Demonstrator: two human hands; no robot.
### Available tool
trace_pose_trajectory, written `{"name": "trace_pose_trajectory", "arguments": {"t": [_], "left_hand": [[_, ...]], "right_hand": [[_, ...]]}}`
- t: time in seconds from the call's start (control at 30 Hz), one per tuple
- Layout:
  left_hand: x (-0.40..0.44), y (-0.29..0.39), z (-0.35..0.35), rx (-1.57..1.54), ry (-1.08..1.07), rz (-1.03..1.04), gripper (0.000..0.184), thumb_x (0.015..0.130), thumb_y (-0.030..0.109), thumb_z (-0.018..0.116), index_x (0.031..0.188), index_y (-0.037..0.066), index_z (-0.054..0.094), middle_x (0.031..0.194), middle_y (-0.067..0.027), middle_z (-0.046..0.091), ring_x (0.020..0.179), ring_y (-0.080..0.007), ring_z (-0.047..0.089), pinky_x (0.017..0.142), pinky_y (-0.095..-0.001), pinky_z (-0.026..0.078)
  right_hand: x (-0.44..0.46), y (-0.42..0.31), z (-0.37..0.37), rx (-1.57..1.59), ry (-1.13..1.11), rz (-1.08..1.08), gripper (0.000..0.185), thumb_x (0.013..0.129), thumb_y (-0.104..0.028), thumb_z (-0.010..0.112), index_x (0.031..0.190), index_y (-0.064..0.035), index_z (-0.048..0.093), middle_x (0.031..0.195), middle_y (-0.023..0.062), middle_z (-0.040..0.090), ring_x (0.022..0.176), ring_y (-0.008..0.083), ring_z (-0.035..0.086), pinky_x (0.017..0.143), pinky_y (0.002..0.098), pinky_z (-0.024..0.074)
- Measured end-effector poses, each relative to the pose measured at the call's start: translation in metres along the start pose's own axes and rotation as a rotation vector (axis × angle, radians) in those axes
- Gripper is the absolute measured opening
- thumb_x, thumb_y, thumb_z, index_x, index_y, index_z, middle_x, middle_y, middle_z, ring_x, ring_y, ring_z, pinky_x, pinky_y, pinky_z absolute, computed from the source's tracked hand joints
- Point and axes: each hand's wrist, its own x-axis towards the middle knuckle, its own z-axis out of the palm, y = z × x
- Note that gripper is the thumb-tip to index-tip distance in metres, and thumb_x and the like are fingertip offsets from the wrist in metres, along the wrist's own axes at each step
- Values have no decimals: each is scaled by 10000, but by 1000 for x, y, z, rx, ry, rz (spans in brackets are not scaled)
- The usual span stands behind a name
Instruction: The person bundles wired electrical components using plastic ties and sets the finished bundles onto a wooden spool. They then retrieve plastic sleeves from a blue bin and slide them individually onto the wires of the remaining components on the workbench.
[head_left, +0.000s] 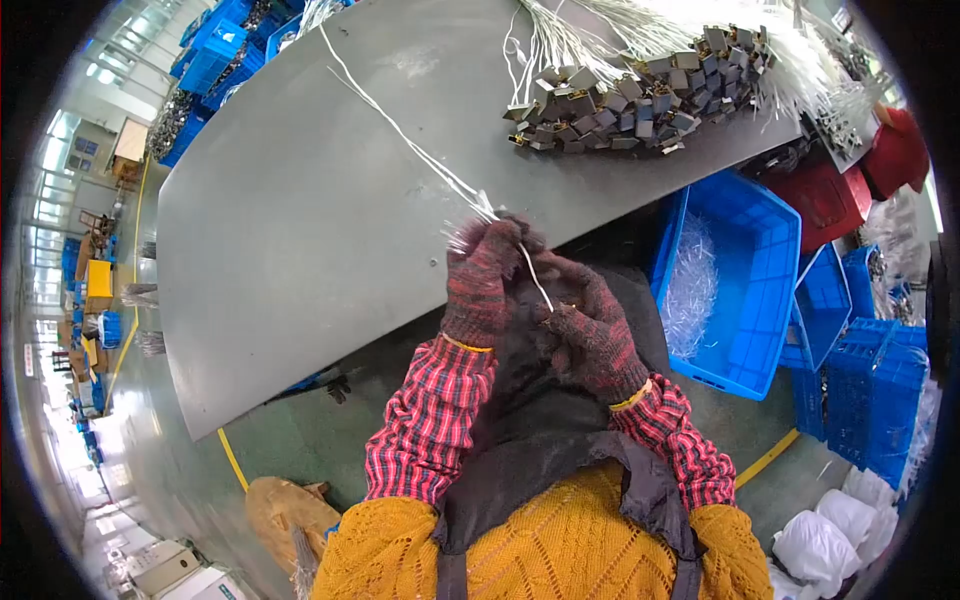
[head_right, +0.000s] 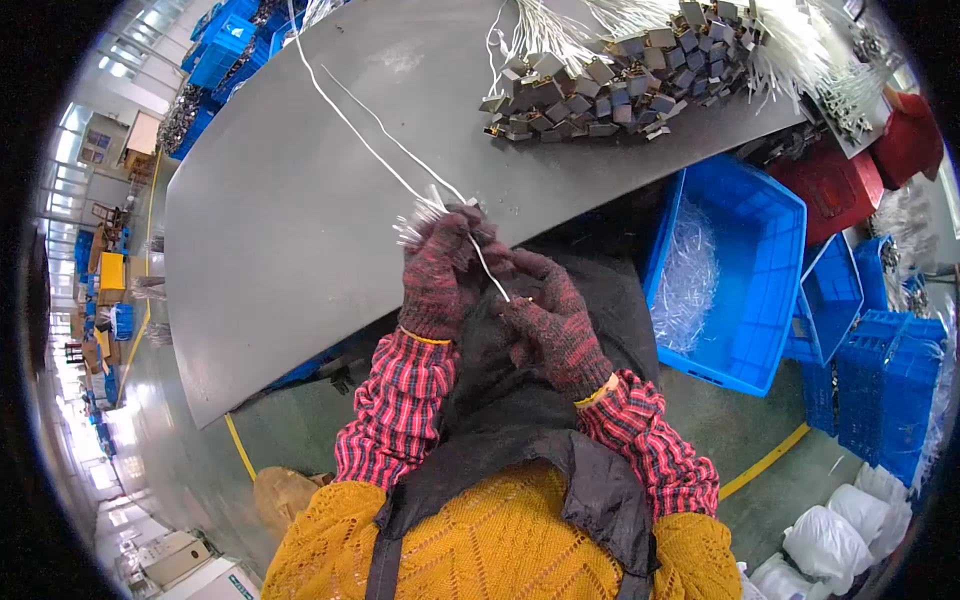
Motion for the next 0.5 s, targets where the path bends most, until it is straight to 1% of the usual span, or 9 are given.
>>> {"name": "trace_pose_trajectory", "arguments": {"t": [0.1,0.13,0.23,0.27,0.33,0.37,0.43,0.5], "left_hand": [[-8,-18,-3,199,-49,120,246,950,208,598,1070,-5,621,977,-173,682,893,-299,682,789,-433,582],[-10,-14,-6,233,-60,71,288,962,224,579,1086,-33,612,1018,-196,679,954,-318,672,862,-445,564],[-4,-3,-8,-1,-24,85,333,976,251,557,1128,-43,595,1031,-182,670,975,-319,663,915,-463,544],[1,2,-6,-138,98,88,341,989,280,536,1128,-28,584,1054,-174,658,954,-322,665,923,-477,540],[17,14,-15,-140,124,180,318,986,288,541,1097,-9,576,1033,-157,653,925,-318,666,891,-472,555],[20,17,-18,-116,151,208,305,982,285,549,1085,-1,576,1014,-153,655,913,-315,668,870,-470,563],[23,8,-28,-57,127,159,292,974,275,562,1088,6,578,995,-149,657,904,-310,670,836,-467,572],[21,-3,-29,-22,74,128,285,967,265,576,1081,4,584,974,-152,659,889,-305,674,809,-470,582]], "right_hand": [[16,-2,9,-28,55,-180,627,872,-75,654,1419,-66,347,1049,87,619,791,146,620,600,240,527],[20,-2,11,-50,79,-249,631,867,-61,657,1418,-74,352,1054,84,619,795,145,620,606,237,527],[23,-4,17,-388,123,-235,638,851,-36,672,1410,-95,369,1061,95,627,845,151,625,653,264,537],[24,-2,17,-518,139,-276,635,848,-30,671,1407,-98,376,1054,99,631,851,157,629,674,284,540],[25,5,14,-777,168,-358,630,843,-19,669,1401,-104,389,1040,107,641,864,168,636,716,323,546],[28,12,9,-800,173,-415,632,835,-20,674,1396,-101,396,1032,114,645,861,186,646,734,340,544],[34,23,4,-846,181,-529,634,819,-22,684,1386,-96,409,1016,128,653,856,221,665,772,375,540],[42,19,7,-869,156,-666,652,798,-28,703,1381,-96,417,1017,134,657,867,259,672,783,388,535]]}}
